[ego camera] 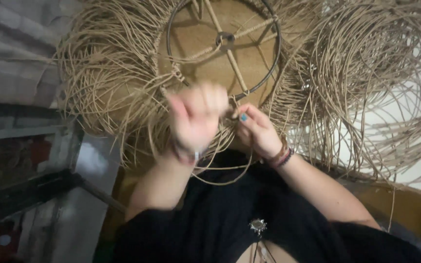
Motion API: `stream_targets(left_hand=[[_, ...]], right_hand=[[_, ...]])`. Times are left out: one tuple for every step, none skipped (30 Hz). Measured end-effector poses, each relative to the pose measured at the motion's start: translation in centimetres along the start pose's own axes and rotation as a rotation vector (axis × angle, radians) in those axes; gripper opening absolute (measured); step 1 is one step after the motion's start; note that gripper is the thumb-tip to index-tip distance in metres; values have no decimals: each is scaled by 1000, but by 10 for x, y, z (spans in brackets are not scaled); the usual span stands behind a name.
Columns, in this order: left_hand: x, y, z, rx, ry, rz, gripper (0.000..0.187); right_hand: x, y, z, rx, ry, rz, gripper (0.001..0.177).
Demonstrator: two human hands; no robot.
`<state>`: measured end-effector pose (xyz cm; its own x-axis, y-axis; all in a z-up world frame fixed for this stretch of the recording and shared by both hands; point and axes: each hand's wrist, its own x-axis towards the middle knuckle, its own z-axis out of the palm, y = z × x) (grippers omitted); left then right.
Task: Weaving and knotting natural fibers onto a circular frame to create a decorative object.
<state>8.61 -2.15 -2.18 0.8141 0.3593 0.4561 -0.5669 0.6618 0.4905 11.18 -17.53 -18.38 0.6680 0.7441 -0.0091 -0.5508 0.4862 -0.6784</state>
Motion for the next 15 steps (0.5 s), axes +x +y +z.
stream_targets(left_hand=[[-18,7,11,2,-7,9,61],[-36,14,23,-9,-5,-115,50],[-58,20,35,-21,1,-249,40],[-68,18,20,-21,0,-248,40],[-79,17,5,232,-230,-306,28],[-90,15,-10,486,-458,-362,21],[-95,18,-17,488,-458,-361,21],[-100,20,-24,452,-439,-432,24],[-105,22,-31,413,-418,-502,35],[-108,13,-44,414,-417,-500,35],[-111,5,-57,394,-45,-504,35],[-114,-3,-69,366,326,-493,38],[-100,-5,-56,367,326,-493,38],[-85,-8,-42,295,307,-539,46],[-70,-12,-28,220,283,-587,56]], right_hand=[[0,-12,17,-5,-10,-3,18],[-1,-25,35,65,-52,70,23],[-7,-35,52,140,-85,145,28],[-7,-38,50,140,-87,143,28],[-7,-42,49,153,-124,192,29],[-7,-46,47,167,-161,240,30],[-8,-43,41,167,-163,240,30],[-9,-39,34,167,-149,269,26],[-11,-36,28,166,-136,300,25],[-13,-44,35,165,-137,302,25],[-15,-51,42,-10,-112,298,26],[-17,-58,50,-185,-86,291,26],[-18,-60,55,-184,-87,291,26],[-18,-63,61,-661,-98,302,25],[-19,-67,66,-1142,-99,300,24]])
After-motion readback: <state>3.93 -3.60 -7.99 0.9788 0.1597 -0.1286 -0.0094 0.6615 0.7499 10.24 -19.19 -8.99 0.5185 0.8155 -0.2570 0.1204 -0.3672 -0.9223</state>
